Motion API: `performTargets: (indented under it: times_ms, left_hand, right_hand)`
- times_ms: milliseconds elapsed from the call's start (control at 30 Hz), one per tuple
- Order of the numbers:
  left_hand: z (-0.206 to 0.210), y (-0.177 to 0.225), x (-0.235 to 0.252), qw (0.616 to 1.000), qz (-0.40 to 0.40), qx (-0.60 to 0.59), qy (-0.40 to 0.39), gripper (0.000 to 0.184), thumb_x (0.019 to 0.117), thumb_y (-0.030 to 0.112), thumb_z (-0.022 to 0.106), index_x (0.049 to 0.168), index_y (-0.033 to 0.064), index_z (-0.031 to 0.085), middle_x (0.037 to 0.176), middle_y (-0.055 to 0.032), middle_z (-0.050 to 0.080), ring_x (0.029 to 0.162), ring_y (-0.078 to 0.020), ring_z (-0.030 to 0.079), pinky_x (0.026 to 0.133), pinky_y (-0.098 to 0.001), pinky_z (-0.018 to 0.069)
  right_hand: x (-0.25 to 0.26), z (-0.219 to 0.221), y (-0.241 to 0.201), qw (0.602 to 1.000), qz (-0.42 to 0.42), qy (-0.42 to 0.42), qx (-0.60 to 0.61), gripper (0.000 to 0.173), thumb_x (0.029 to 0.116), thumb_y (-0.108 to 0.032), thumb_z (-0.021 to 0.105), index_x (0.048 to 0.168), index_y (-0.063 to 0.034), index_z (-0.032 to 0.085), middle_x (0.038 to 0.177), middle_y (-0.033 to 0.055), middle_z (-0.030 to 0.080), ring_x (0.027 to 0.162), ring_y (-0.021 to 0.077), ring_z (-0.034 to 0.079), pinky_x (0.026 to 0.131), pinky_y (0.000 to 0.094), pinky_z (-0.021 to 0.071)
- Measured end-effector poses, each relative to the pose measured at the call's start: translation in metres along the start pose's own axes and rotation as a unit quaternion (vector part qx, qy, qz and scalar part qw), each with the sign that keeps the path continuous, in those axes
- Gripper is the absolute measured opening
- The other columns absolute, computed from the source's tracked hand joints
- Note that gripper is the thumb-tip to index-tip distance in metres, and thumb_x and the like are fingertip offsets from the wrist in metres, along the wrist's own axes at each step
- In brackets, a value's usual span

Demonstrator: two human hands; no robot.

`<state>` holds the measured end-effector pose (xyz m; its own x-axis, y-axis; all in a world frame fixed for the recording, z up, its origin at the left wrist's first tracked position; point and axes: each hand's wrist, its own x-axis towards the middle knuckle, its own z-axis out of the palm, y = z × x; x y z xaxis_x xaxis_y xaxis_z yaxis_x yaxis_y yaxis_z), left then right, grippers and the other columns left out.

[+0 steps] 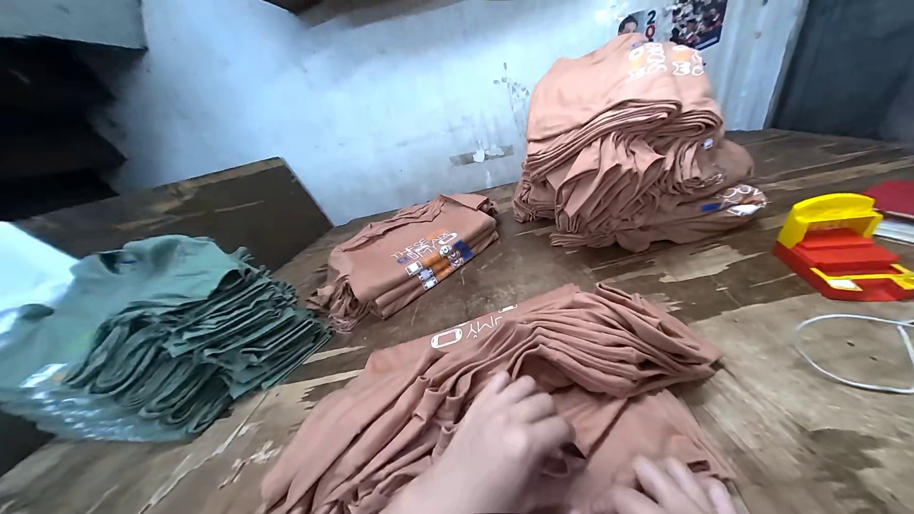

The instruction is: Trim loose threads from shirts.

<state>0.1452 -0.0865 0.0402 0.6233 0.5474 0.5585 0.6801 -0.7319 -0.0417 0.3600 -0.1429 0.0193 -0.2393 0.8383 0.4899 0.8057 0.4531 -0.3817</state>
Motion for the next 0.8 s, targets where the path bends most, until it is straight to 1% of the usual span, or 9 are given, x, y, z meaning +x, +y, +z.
performTargets:
  times_ms: [100,167,233,300,400,467,533,667,800]
  left_hand:
    - [-0.002,-0.017,0.001,0.977,-0.112,-0.161,-0.083,0.04,0.083,0.025,0.08,0.121,0.0213,0.069,0.106,-0.0015,0.065,0.101,-0.016,0.064,0.089,-0.0377,0.057]
    - [0.005,-0.028,0.002,0.959,-0.115,-0.25,-0.074,0.024,0.0794,0.008,0.076,0.103,0.0147,0.077,0.1,-0.0024,0.067,0.095,-0.013,0.065,0.084,-0.0311,0.056]
    - [0.005,-0.037,0.006,0.942,-0.079,-0.313,-0.09,0.019,0.0848,-0.003,0.066,0.096,0.0084,0.076,0.106,-0.0033,0.073,0.099,-0.0113,0.068,0.089,-0.0297,0.0573]
    - [0.004,-0.04,0.011,0.931,-0.098,-0.333,-0.116,0.018,0.0909,-0.001,0.061,0.101,0.0078,0.072,0.098,-0.0017,0.073,0.089,-0.0086,0.068,0.08,-0.029,0.0576]
    - [0.004,-0.031,0.025,0.907,-0.231,-0.32,-0.146,0.013,0.103,0.019,0.058,0.109,0.0109,0.067,0.093,-0.0004,0.067,0.082,-0.0087,0.064,0.078,-0.0302,0.0547]
    - [0.009,-0.024,0.029,0.899,-0.275,-0.31,-0.139,0.018,0.1006,0.019,0.061,0.117,0.0133,0.066,0.093,0.0006,0.069,0.082,-0.0095,0.066,0.079,-0.0315,0.0557]
    - [0.006,-0.02,0.024,0.901,-0.277,-0.318,-0.103,0.033,0.0923,0.011,0.07,0.124,0.0151,0.066,0.096,0.0028,0.072,0.085,-0.0078,0.069,0.081,-0.0292,0.0582]
    - [-0.002,-0.019,-0.004,0.95,-0.181,-0.254,0.023,0.038,0.0842,0.038,0.083,0.117,0.0203,0.075,0.107,0.0074,0.071,0.1,-0.0032,0.066,0.091,-0.0273,0.0566]
    - [0.007,-0.004,-0.017,0.981,-0.095,-0.158,0.065,0.018,0.0879,0.033,0.079,0.104,0.0256,0.079,0.101,0.009,0.074,0.1,-0.0082,0.066,0.091,-0.0338,0.0536]
  right_hand:
    - [0.007,-0.001,-0.011,0.997,0.031,0.025,-0.071,0.064,0.0811,-0.077,0.065,0.085,-0.0138,0.075,0.085,0.0088,0.069,0.086,0.0318,0.065,0.076,0.0533,0.0462]
    - [0.02,0.012,-0.017,0.993,0.034,0.051,-0.097,0.073,0.078,-0.081,0.063,0.092,-0.0097,0.074,0.086,0.0101,0.071,0.086,0.0327,0.067,0.074,0.055,0.0491]
    - [0.032,0.03,-0.016,0.994,0.023,0.073,-0.083,0.052,0.0786,-0.062,0.073,0.091,-0.0119,0.074,0.085,0.0066,0.071,0.085,0.0291,0.068,0.075,0.0528,0.049]
    - [0.036,0.039,-0.01,0.997,0.008,0.078,-0.007,0.027,0.0765,-0.03,0.077,0.098,-0.0128,0.076,0.083,-0.0004,0.073,0.08,0.0212,0.068,0.077,0.0479,0.0493]
    - [0.033,0.033,0.004,0.992,-0.015,0.043,0.117,0.042,0.0833,-0.016,0.078,0.125,-0.0114,0.072,0.085,-0.0062,0.076,0.078,0.0146,0.069,0.086,0.0485,0.0523]
    - [0.027,0.033,0.012,0.993,-0.032,0.089,0.07,0.022,0.087,-0.027,0.076,0.107,-0.0215,0.083,0.082,-0.0056,0.076,0.084,0.0188,0.068,0.089,0.052,0.0455]
    - [0.021,0.032,0.017,0.987,-0.04,0.146,0.046,0.012,0.0902,-0.032,0.074,0.089,-0.025,0.084,0.068,-0.0014,0.062,0.082,0.023,0.06,0.087,0.0505,0.0398]
    - [0.008,0.021,0.023,0.973,-0.003,0.167,0.16,0.01,0.0893,-0.024,0.078,0.085,-0.017,0.083,0.068,-0.0007,0.058,0.082,0.0156,0.057,0.081,0.034,0.0438]
    - [0.004,0.027,0.022,0.963,-0.016,0.162,0.213,0.008,0.0887,-0.025,0.08,0.087,-0.0176,0.083,0.071,-0.0024,0.061,0.084,0.0121,0.058,0.083,0.0328,0.0444]
